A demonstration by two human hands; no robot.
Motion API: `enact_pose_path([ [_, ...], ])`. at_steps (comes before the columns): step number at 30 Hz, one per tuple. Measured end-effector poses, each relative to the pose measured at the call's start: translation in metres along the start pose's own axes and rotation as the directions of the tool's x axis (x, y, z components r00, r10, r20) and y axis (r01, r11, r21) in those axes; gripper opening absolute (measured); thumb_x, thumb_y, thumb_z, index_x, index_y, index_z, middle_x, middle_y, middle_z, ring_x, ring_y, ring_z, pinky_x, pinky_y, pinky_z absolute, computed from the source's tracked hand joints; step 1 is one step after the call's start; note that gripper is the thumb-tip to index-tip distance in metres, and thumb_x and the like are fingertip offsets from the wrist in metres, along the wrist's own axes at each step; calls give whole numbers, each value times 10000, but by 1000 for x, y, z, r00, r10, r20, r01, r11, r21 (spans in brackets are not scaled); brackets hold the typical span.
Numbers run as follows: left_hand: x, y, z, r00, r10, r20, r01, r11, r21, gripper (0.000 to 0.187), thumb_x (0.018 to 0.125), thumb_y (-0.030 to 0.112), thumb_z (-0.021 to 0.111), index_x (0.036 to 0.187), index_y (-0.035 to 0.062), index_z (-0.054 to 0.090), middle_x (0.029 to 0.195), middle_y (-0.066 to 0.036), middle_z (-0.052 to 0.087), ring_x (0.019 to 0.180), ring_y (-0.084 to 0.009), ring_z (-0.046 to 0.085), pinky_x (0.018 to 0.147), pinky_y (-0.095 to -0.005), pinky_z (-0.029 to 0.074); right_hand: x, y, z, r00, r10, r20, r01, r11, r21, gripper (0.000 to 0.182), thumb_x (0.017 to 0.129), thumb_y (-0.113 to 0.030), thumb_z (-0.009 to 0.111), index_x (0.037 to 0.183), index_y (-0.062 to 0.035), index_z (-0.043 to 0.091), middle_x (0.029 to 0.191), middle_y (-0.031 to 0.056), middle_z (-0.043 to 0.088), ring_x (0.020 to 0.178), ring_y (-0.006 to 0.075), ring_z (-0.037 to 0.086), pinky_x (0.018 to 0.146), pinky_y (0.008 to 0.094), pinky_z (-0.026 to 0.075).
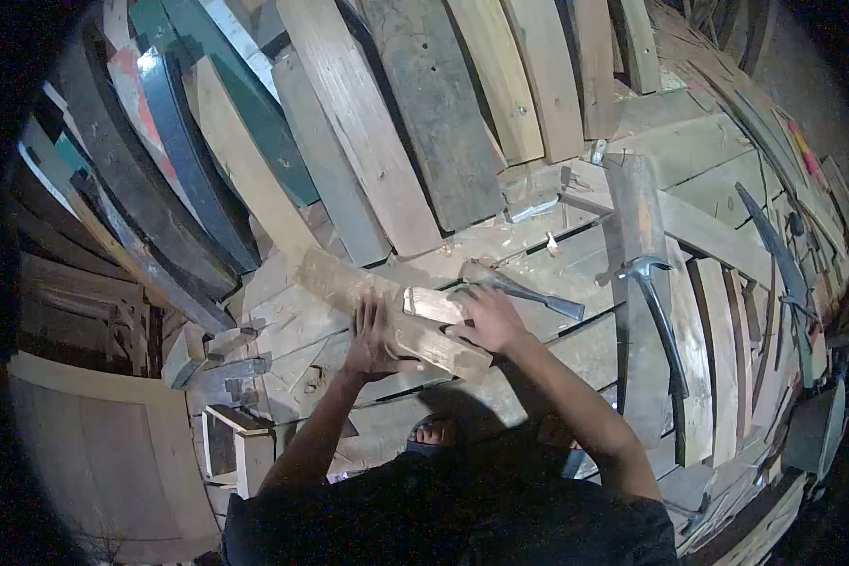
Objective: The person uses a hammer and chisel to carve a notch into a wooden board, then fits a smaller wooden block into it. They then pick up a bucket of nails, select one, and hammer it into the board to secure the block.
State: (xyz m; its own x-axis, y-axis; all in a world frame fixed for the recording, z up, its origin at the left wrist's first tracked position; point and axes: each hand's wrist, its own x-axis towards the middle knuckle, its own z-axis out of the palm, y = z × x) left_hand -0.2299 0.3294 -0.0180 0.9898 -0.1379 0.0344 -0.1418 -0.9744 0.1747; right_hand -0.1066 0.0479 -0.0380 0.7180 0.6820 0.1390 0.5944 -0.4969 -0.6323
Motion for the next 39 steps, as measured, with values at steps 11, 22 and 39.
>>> enact_pose_path([
  [11, 11, -6, 14, 990, -138, 28, 138, 990, -7, 1397, 585, 754, 906, 1712, 178, 315, 1789, -175, 247, 1659, -471, 123, 1241, -757, 129, -32, 39, -17, 987, 61, -148, -61, 998, 3, 683, 801, -504, 889, 1261, -25, 733, 1174, 230, 734, 1157, 448, 662, 1063, 512, 495],
  [22, 26, 27, 34, 968, -194, -158, 159, 964, -211, 1425, 613, 461, 1021, 1708, 16, 226, 1746, -276, 287, 1630, -488, 225, 1239, -731, 202, -63, 44, -50, 904, 247, -348, -154, 949, 274, 555, 790, -381, 922, 1174, -17, 754, 1130, 185, 738, 1058, 374, 699, 961, 464, 548],
  [39, 18, -28, 31, 839, -535, -98, 523, 843, -125, 1295, 799, 783, 787, 1731, 114, 187, 1755, -359, 101, 1613, -597, 60, 1242, -759, 93, -41, 82, -90, 942, 246, 229, -212, 964, -162, 696, 786, -315, 920, 1358, -44, 630, 1169, 261, 737, 1127, 460, 684, 1006, 518, 542],
])
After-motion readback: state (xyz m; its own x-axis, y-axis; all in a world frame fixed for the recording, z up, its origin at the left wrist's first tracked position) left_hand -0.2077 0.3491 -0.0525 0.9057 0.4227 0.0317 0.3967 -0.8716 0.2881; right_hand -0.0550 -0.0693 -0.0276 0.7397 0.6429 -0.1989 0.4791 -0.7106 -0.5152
